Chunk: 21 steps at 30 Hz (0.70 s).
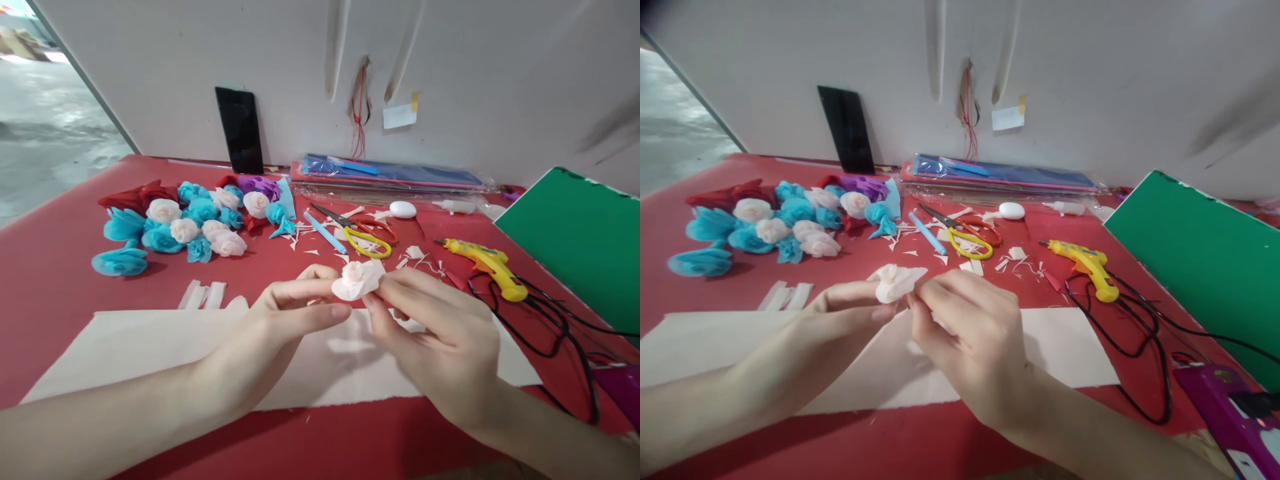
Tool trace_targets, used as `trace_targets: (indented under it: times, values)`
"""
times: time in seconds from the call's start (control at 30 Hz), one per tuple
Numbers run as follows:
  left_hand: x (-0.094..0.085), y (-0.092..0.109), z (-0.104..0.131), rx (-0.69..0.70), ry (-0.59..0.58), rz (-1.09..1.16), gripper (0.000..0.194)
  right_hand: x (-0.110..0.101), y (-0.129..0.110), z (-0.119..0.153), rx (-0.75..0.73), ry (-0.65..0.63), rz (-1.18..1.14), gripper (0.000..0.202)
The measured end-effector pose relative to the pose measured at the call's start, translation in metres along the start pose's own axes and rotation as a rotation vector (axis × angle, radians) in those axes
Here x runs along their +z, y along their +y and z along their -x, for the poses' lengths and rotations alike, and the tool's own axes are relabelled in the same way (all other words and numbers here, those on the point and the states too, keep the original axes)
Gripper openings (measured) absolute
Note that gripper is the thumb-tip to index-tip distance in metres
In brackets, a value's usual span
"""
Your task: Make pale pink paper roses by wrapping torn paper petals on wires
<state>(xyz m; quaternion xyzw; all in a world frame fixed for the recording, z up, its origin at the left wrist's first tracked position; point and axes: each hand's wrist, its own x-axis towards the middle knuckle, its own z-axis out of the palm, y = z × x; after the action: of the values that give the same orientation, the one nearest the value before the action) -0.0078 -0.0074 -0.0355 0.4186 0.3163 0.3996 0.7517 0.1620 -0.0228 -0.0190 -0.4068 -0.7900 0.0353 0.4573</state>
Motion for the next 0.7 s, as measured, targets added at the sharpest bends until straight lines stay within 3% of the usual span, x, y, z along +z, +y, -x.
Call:
trace_targets:
  times: [0.17, 0.23, 0.33, 0.4, 0.5, 0.53, 0.6, 0.7]
  values:
    - [-0.001, -0.005, 0.008, -0.072, 0.082, 0.033, 0.020, 0.000, 0.007, -0.003, -0.021, 0.071, 0.019, 0.017]
    - [-0.004, -0.010, 0.017, -0.137, 0.089, -0.058, 0.023, -0.001, 0.008, -0.005, 0.008, 0.061, 0.007, 0.018]
    - [-0.007, -0.013, 0.033, -0.175, -0.116, -0.418, 0.028, -0.002, 0.008, -0.007, 0.165, -0.022, -0.102, 0.017]
    - [-0.011, -0.010, 0.042, -0.086, -0.256, -0.684, 0.024, -0.001, 0.007, -0.007, 0.354, -0.117, -0.234, 0.019]
    - [-0.030, 0.004, 0.046, 0.216, -0.342, -1.086, 0.030, 0.006, 0.008, -0.004, 0.682, -0.281, -0.524, 0.028]
    - [-0.041, 0.010, 0.046, 0.340, -0.306, -1.254, 0.034, 0.010, 0.009, -0.002, 0.778, -0.330, -0.624, 0.029]
    - [-0.070, 0.024, 0.043, 0.505, -0.121, -1.606, 0.038, 0.017, 0.011, 0.004, 0.917, -0.409, -0.758, 0.026]
    - [-0.117, 0.039, 0.041, 0.503, 0.115, -1.722, 0.030, 0.028, 0.015, 0.015, 0.972, -0.493, -0.808, 0.022]
